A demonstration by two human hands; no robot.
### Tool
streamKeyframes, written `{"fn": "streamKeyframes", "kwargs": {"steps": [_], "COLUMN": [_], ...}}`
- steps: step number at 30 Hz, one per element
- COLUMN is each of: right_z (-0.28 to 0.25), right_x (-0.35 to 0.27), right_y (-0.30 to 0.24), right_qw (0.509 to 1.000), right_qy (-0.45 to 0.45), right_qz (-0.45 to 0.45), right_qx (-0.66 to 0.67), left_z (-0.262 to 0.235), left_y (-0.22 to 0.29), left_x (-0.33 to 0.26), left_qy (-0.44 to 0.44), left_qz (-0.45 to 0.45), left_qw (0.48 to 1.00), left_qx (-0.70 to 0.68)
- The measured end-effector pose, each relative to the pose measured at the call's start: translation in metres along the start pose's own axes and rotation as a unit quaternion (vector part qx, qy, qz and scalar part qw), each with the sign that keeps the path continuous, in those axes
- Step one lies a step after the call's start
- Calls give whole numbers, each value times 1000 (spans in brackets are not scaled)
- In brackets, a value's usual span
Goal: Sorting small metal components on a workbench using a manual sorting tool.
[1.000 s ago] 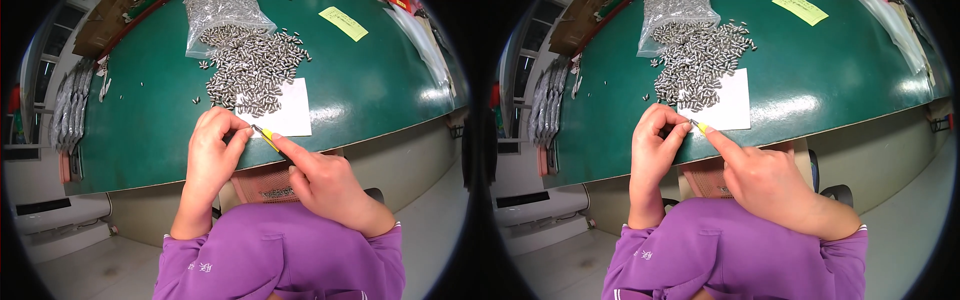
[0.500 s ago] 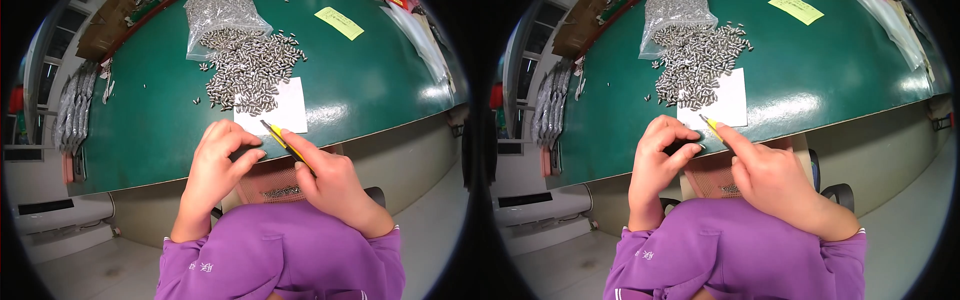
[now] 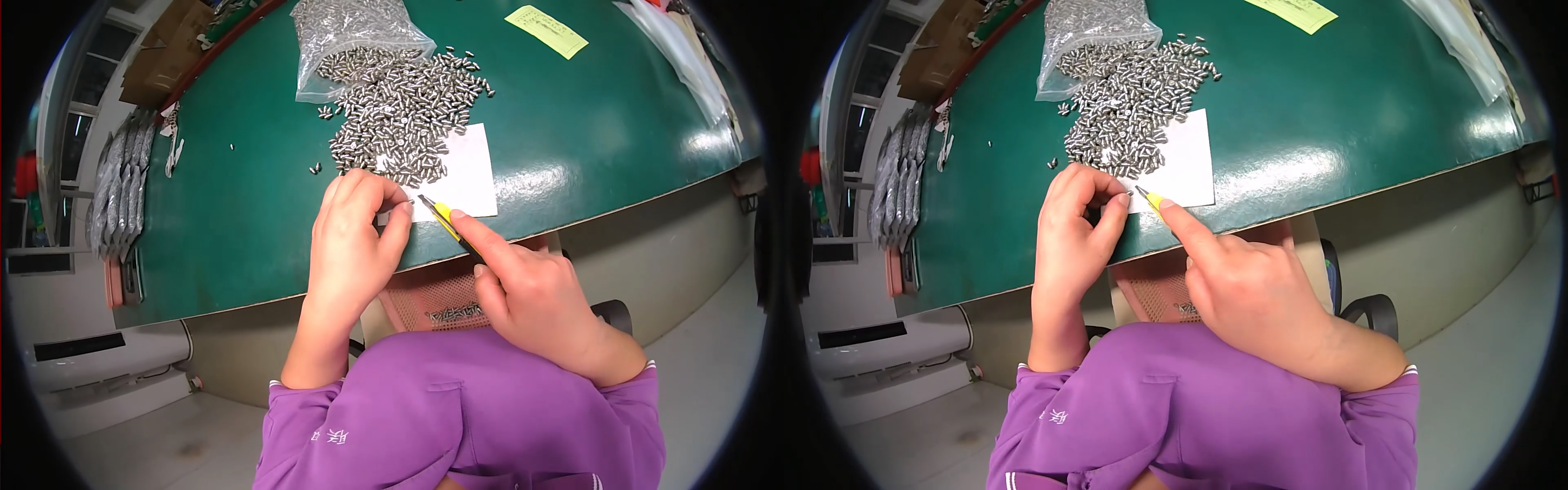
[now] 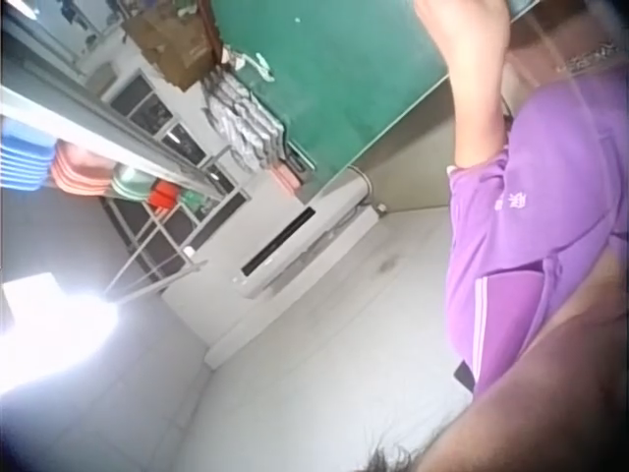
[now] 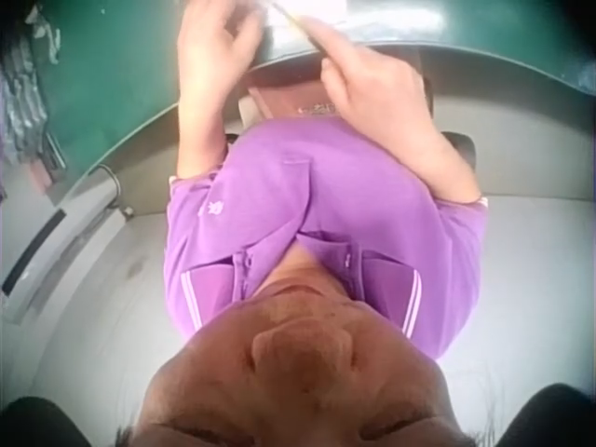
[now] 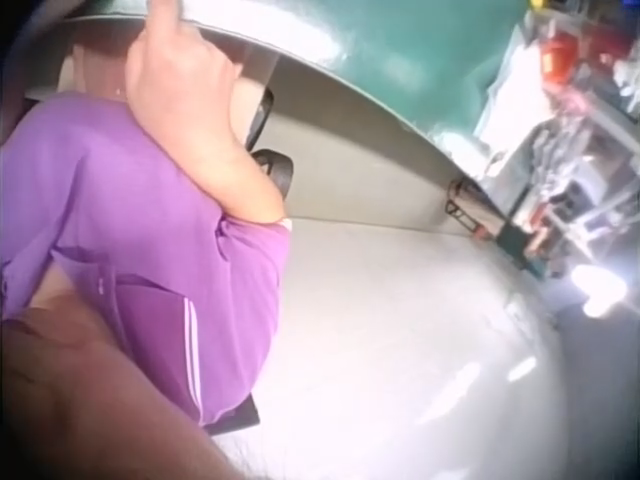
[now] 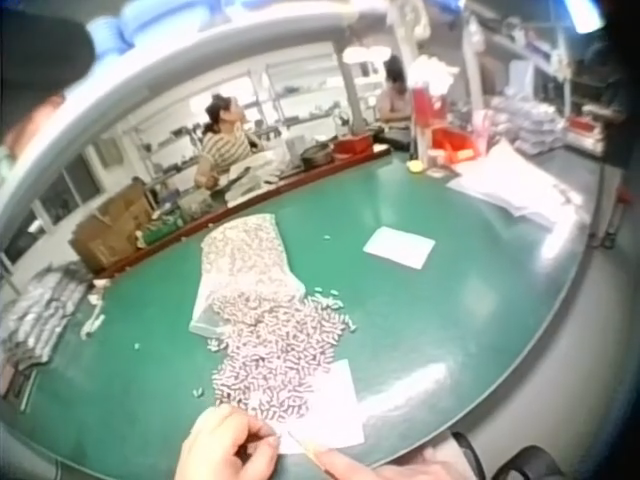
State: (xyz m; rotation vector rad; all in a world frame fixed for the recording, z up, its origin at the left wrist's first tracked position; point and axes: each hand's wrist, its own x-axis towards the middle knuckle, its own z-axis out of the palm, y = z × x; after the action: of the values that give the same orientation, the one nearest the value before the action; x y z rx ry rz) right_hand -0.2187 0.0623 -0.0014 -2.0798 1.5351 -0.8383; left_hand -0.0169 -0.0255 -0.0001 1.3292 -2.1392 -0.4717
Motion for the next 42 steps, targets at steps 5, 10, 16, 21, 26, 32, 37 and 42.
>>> {"fn": "streamKeyframes", "kwargs": {"steps": [5,10,16,21,26,32,37,42], "right_z": [0,2,-9,-11,-2,2,3,0], "right_x": [2,2,10,12,1,-3,-3,-2], "right_y": [-2,-1,-4,-8,6,11,8,2], "right_qw": [1000,1000,998,999,997,998,999,1000], "right_qy": [-17,-19,-53,-43,-28,41,38,11], "right_qz": [-3,-6,-10,-27,19,-25,-18,-10], "right_qx": [8,6,18,-6,68,40,16,8], "left_z": [3,4,5,2,-10,1,2,2], "left_y": [-2,0,-3,-1,8,3,2,6], "left_x": [-1,0,0,-1,-12,9,11,3], "left_qy": [8,16,20,15,-61,39,26,-7], "left_qz": [-13,-27,-17,-22,6,55,65,-17], "left_qw": [999,998,999,998,995,997,996,1000], "left_qx": [-36,-51,-47,-53,-74,41,64,5]}}
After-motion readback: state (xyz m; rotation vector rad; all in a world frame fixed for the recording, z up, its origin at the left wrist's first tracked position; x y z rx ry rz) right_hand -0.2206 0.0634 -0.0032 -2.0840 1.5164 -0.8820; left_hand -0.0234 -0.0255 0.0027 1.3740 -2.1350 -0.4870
